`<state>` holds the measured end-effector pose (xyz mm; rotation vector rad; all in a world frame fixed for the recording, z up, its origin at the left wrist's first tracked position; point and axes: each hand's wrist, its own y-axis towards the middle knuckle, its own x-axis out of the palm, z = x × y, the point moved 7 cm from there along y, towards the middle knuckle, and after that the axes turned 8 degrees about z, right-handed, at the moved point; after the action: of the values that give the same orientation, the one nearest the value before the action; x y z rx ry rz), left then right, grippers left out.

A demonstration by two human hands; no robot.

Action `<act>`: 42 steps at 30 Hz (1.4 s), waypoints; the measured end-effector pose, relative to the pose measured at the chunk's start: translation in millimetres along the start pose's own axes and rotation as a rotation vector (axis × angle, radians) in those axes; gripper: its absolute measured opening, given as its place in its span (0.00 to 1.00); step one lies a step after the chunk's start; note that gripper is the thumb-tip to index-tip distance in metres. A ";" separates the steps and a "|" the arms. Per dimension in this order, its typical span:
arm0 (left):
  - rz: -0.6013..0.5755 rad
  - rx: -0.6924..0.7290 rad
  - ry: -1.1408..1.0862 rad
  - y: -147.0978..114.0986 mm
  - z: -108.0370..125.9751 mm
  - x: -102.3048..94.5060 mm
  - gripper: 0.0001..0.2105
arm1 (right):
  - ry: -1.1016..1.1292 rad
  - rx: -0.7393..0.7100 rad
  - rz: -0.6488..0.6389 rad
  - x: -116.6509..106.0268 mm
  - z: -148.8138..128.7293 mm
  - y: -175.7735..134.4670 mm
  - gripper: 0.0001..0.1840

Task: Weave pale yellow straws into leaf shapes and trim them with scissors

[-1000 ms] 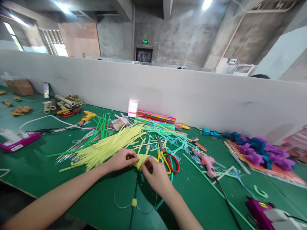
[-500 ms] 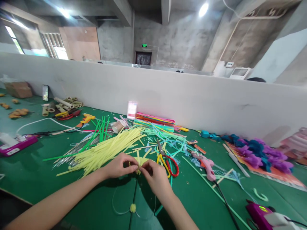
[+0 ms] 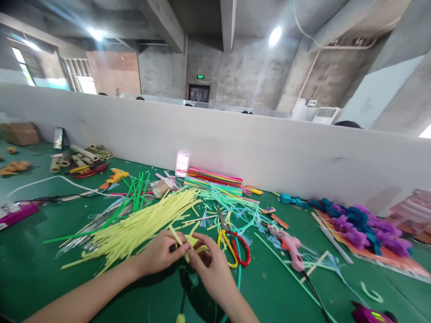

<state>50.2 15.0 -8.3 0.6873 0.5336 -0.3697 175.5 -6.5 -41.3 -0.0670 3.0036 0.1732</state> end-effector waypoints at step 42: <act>0.452 -0.426 -0.509 7.3 -70.1 -46.2 0.13 | -0.004 -0.189 0.507 -69.3 -25.0 5.5 0.14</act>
<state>-7.3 74.7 -23.6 0.2654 -0.0397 0.0066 240.6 -1.4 -6.8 0.6756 2.9239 0.5016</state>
